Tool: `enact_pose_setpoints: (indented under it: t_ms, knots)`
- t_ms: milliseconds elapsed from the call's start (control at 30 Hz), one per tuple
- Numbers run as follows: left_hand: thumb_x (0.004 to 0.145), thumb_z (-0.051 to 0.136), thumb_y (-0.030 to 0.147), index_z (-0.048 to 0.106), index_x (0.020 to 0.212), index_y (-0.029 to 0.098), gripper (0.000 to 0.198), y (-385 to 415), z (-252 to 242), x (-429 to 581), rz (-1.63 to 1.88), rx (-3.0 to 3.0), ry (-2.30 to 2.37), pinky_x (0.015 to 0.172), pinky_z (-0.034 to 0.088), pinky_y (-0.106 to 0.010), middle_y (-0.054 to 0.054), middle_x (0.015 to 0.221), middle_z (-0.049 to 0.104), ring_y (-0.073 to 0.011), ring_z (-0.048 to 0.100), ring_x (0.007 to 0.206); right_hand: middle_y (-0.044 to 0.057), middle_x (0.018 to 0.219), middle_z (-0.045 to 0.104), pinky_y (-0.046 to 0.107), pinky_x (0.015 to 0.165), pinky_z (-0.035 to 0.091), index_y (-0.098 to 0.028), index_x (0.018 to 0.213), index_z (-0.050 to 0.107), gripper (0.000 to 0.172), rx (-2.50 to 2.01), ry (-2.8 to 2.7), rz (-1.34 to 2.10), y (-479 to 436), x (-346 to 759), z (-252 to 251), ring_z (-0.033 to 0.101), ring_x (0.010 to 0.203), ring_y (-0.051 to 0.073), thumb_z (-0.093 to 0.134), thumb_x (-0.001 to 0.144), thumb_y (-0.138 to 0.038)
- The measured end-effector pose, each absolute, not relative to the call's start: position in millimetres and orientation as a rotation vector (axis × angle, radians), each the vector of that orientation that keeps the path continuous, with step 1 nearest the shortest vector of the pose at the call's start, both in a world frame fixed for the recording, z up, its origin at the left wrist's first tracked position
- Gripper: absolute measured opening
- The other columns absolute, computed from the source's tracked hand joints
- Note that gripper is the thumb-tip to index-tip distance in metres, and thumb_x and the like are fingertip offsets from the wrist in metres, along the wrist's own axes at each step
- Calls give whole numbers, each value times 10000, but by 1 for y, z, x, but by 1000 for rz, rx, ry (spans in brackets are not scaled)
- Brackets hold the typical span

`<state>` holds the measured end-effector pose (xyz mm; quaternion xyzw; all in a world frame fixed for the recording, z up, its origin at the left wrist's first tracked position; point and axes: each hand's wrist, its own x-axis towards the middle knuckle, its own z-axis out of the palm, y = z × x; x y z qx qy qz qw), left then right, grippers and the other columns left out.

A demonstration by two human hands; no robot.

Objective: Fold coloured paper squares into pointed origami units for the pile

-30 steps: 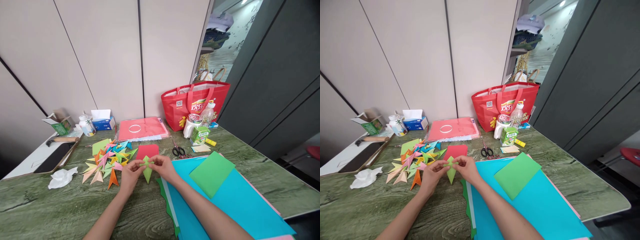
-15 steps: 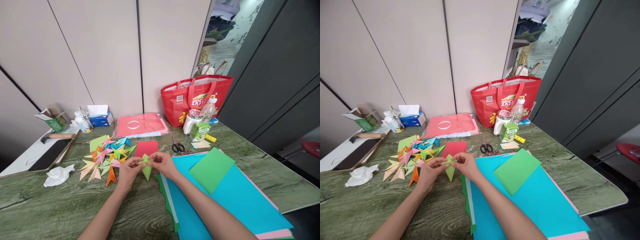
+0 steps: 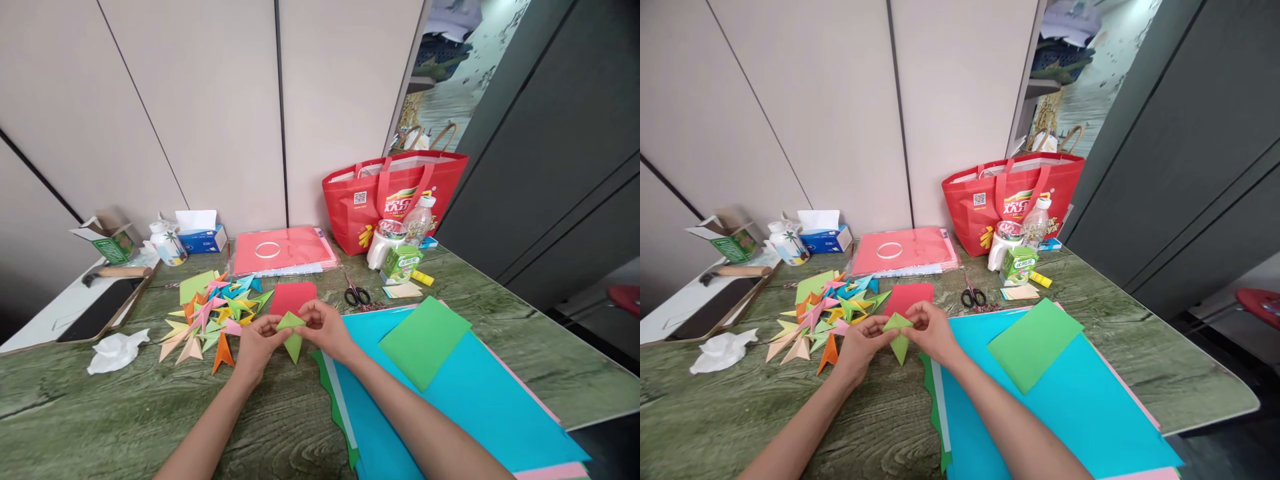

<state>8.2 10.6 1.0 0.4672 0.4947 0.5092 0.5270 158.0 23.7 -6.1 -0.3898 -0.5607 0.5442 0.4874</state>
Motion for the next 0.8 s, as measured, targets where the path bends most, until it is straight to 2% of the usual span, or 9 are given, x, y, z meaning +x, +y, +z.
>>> enact_pose_setpoints:
  t_ms: [433,533,667,800]
  knots:
    - [553,702,239,642,644,132,152,7,7,11,1156,1159,1148,537,431,-221,-14,607,640,-124,544,547,-11,675,593,219,560,428,-165,786,516,245,-956,-1412,1290,24,158,-9,554,607,111,653,583,-160]
    - [550,705,242,642,640,129,158,8,6,10,1178,1131,1155,536,430,-218,-14,597,638,-119,538,540,-6,684,597,228,572,437,-161,783,539,278,-980,-1377,1303,25,157,-9,556,616,115,691,553,-194]
    - [543,709,244,656,691,130,194,9,6,9,1215,1103,1165,563,450,-235,-28,648,656,-139,566,579,-15,589,575,239,530,436,-146,653,545,262,-1030,-1291,1392,27,157,-12,530,525,104,723,522,-286]
    - [521,719,240,654,667,127,196,9,5,9,1232,1080,1199,546,454,-238,-24,604,646,-140,565,548,-28,539,563,240,500,437,-154,594,520,290,-968,-1259,1468,25,156,-10,516,473,96,717,532,-357]
